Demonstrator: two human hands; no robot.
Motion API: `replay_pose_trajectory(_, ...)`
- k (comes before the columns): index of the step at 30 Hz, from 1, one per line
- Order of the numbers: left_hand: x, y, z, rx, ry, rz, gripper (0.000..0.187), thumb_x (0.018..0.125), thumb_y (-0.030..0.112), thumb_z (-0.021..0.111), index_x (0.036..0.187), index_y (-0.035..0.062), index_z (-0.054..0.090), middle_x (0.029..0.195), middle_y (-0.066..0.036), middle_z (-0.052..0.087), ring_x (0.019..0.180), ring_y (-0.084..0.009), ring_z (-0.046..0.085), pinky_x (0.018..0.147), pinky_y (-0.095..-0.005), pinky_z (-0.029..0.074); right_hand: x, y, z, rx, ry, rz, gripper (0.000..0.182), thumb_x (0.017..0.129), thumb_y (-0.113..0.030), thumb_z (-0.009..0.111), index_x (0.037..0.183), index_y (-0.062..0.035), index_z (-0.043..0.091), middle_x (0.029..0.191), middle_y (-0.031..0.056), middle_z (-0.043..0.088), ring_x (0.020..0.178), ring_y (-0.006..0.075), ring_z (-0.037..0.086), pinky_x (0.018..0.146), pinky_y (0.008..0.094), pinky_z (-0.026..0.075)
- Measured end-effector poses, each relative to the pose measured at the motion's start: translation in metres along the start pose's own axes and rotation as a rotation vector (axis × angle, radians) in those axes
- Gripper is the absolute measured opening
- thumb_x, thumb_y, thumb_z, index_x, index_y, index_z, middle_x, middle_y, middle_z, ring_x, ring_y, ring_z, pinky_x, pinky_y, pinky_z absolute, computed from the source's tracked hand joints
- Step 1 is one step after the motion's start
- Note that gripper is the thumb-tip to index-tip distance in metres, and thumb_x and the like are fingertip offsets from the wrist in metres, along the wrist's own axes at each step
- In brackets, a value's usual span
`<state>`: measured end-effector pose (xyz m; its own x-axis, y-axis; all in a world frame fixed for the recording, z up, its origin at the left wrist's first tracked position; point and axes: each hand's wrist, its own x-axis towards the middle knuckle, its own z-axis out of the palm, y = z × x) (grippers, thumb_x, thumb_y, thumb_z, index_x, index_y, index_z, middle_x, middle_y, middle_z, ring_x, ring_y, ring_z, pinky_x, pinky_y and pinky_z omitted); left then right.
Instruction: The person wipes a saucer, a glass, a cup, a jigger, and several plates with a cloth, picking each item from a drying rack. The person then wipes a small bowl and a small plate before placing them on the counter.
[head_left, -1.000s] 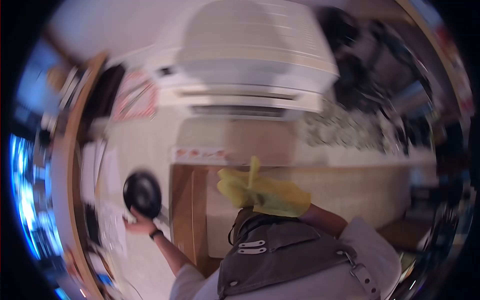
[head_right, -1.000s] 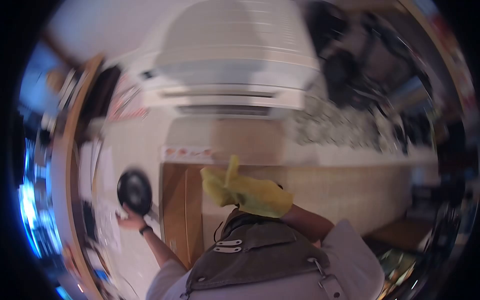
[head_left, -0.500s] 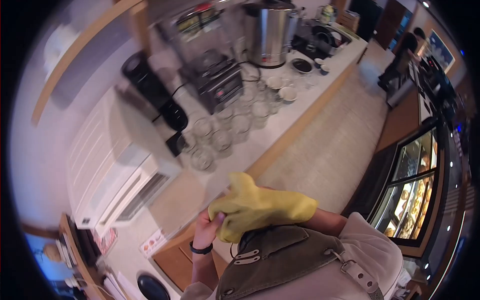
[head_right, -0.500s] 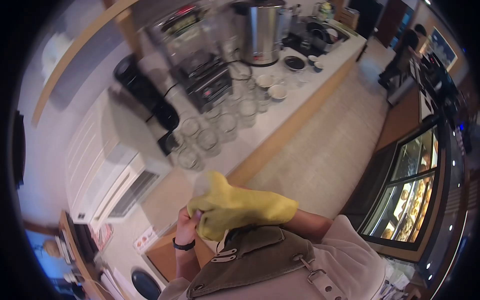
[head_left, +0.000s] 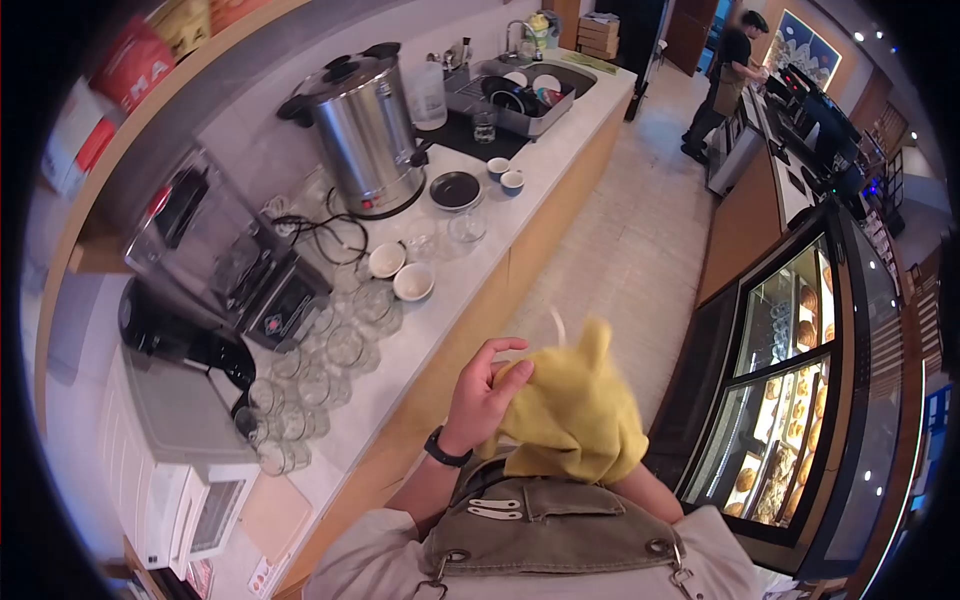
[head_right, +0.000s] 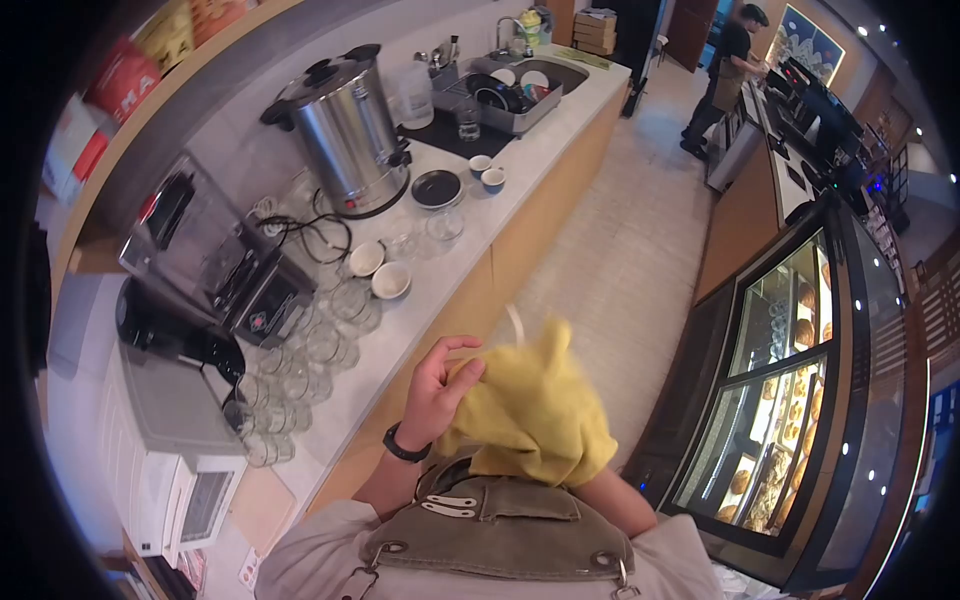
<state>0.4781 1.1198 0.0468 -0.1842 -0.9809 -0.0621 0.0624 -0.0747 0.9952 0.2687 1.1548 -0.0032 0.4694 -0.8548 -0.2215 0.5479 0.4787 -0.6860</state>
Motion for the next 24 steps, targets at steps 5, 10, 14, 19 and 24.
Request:
replay_pose_trajectory(5, 0.128, -0.019, 0.005, 0.055, 0.050, 0.099, 0.030, 0.098, 0.022, 0.065, 0.121, 0.0045, 0.060, 0.095, -0.002, 0.063, 0.066, -0.0052, 0.058, 0.058, -0.0199, 0.047, -0.002, -0.044, -0.041, -1.510, 0.366, -0.185, 0.054, 0.095, -0.025, 0.064, 0.143, -0.0079, 0.045, 0.140, 0.0110, 0.053, 0.127, 0.0263, 0.053, 0.107, 0.0399, 0.044)
replay_pose_trajectory(10, 0.295, 0.023, -0.027, 0.081, 0.128, 0.286, 0.026, 0.098, 0.026, 0.065, 0.116, 0.0062, 0.062, 0.089, -0.001, 0.065, 0.065, -0.0049, 0.058, 0.058, -0.0194, 0.046, 0.041, -0.094, -0.096, -1.237, 0.638, -0.205, 0.056, 0.094, -0.025, 0.066, 0.143, -0.0079, 0.045, 0.139, 0.0108, 0.053, 0.126, 0.0260, 0.053, 0.107, 0.0395, 0.044)
replay_pose_trajectory(14, 0.455, 0.074, -0.055, 0.111, 0.183, 0.351, 0.028, 0.099, 0.031, 0.063, 0.113, 0.0064, 0.062, 0.085, -0.002, 0.066, 0.063, -0.0060, 0.059, 0.053, -0.0193, 0.046, 0.094, -0.147, -0.124, -1.146, 0.792, -0.237, 0.057, 0.093, -0.025, 0.068, 0.143, -0.0079, 0.045, 0.139, 0.0106, 0.053, 0.126, 0.0258, 0.053, 0.107, 0.0392, 0.043)
replay_pose_trajectory(19, 0.699, 0.066, -0.108, 0.266, 0.260, 0.209, 0.039, 0.092, 0.034, 0.068, 0.115, 0.0042, 0.060, 0.086, -0.005, 0.068, 0.057, -0.0104, 0.062, 0.048, -0.0235, 0.050, 0.151, -0.216, -0.149, -1.095, 0.890, -0.299, 0.059, 0.091, -0.025, 0.069, 0.143, -0.0079, 0.045, 0.138, 0.0104, 0.054, 0.125, 0.0255, 0.053, 0.106, 0.0387, 0.043)
replay_pose_trajectory(24, 0.819, 0.041, -0.146, 0.710, 0.418, -0.134, 0.044, 0.085, 0.039, 0.068, 0.092, -0.0042, 0.063, 0.068, -0.009, 0.065, 0.050, -0.0188, 0.061, 0.045, -0.0307, 0.049, 0.204, -0.274, -0.178, -1.059, 0.893, -0.338, 0.061, 0.090, -0.025, 0.071, 0.143, -0.0079, 0.045, 0.138, 0.0101, 0.054, 0.125, 0.0252, 0.054, 0.106, 0.0383, 0.043)
